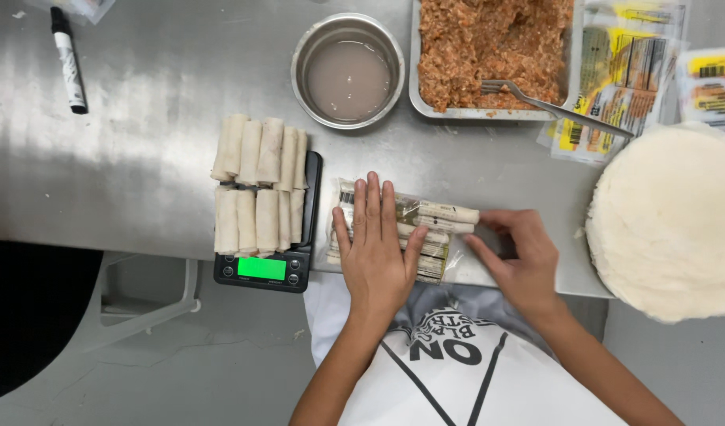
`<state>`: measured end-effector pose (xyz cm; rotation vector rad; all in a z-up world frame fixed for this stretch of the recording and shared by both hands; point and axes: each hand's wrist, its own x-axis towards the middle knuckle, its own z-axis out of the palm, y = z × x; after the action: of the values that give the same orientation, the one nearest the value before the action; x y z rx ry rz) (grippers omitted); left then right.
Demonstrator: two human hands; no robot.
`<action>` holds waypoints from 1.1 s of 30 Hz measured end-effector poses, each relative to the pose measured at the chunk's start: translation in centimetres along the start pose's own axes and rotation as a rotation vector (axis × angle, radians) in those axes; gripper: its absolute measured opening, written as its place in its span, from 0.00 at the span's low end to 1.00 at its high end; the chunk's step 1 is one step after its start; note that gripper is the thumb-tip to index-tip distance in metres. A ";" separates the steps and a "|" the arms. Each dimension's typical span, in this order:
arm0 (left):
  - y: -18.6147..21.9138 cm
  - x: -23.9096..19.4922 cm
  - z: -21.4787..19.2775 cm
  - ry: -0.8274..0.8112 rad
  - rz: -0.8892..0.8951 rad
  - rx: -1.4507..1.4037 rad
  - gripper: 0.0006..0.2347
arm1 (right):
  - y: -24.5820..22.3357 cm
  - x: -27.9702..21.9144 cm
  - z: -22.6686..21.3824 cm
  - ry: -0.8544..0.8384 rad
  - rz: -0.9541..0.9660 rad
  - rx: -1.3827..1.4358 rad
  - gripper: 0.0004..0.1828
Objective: The person places pre-made spring rolls into clear plastic bags on a digital scale, seals the bags, and stacks them on the counter. The person handles spring rolls, plastic bags, and a digital scale.
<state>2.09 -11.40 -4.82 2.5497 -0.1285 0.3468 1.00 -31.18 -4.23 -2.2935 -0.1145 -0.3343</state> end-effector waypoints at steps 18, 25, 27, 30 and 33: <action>-0.2 -0.2 -0.1 -0.001 0.030 0.019 0.29 | -2.3 -2.1 0.1 -0.163 0.184 0.189 0.21; 0.2 0.4 0.0 -0.079 0.014 0.013 0.28 | -1.4 -1.1 0.5 -0.106 0.283 0.318 0.26; 0.8 0.9 0.0 -0.144 -0.004 -0.016 0.27 | -1.8 -0.8 0.6 -0.134 0.330 0.439 0.29; 1.7 1.9 1.1 -0.354 0.113 -0.100 0.24 | -1.4 -0.1 0.4 -0.113 0.434 0.580 0.29; 1.4 1.9 4.4 -0.033 0.300 -0.145 0.08 | -1.0 -0.5 0.5 -0.198 0.489 0.719 0.37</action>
<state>4.67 -15.03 -7.17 2.3932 -0.5323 0.3930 0.42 -30.11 -3.95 -1.5630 0.1986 0.1732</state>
